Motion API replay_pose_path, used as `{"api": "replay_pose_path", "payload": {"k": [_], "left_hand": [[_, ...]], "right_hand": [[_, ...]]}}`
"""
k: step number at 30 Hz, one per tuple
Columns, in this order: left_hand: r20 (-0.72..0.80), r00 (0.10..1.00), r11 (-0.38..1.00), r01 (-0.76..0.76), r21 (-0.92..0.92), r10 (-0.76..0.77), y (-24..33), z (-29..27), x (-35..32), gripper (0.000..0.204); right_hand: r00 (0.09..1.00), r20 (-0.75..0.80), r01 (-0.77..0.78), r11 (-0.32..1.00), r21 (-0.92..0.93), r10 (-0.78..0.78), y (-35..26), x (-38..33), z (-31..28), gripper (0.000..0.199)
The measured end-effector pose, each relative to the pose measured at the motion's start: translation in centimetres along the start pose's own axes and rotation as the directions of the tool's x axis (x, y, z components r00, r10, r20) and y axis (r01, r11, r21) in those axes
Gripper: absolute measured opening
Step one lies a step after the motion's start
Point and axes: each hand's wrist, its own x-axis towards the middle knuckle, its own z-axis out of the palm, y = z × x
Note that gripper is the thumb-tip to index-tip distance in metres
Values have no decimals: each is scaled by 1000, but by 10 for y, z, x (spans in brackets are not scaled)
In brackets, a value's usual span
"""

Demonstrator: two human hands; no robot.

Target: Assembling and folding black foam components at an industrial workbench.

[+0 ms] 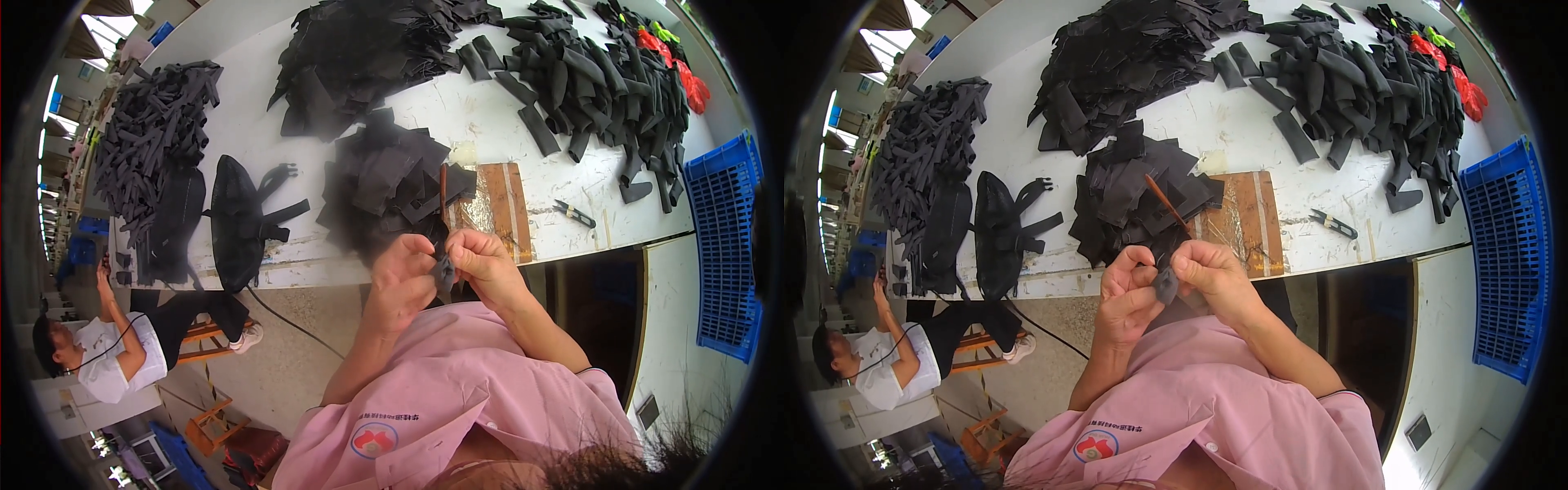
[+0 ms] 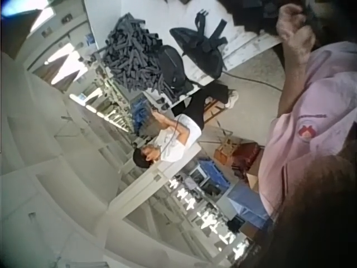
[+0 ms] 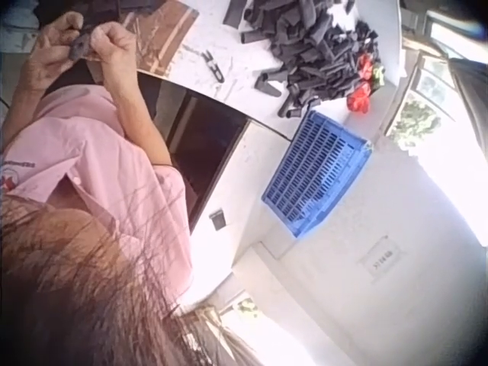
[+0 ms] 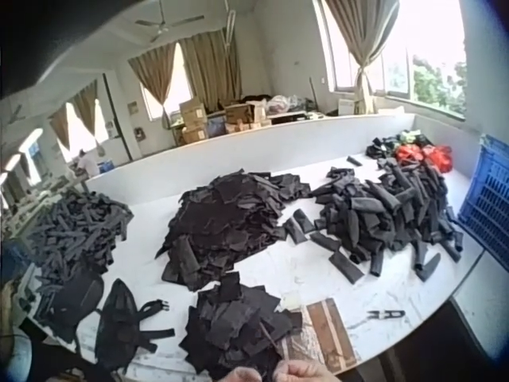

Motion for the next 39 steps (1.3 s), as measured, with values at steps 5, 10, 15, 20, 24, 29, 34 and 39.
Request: {"api": "replay_pose_path", "payload": {"k": [5,10,15,20,24,29,34,39], "left_hand": [[-66,997,940,-23,341,49,8,17,-2,41],[-16,859,524,-297,798,511,1,36,4,19],[-112,862,720,-334,608,494,14,47,18,13],[176,975,979,-101,-174,132,47,64,39,16],[445,895,845,247,-474,-12,57,57,56,26],[74,942,824,322,-467,-326,37,5,82,18],[-89,991,973,-82,215,103,12,-15,68,33],[272,832,357,-472,806,484,32,13,74,24]], "right_hand": [[991,89,91,987,134,-104,-13,0,0,17],[843,160,504,649,-570,-514,-30,5,6,15],[764,208,556,459,-693,-611,-54,9,24,13],[963,43,258,863,-434,-266,-96,17,34,21],[936,221,345,841,-418,-274,-110,33,29,26],[996,60,-44,954,-297,65,-78,65,-5,29],[994,91,-22,948,-317,54,-40,67,-38,26],[948,52,285,766,-576,-314,-57,65,-19,34]]}}
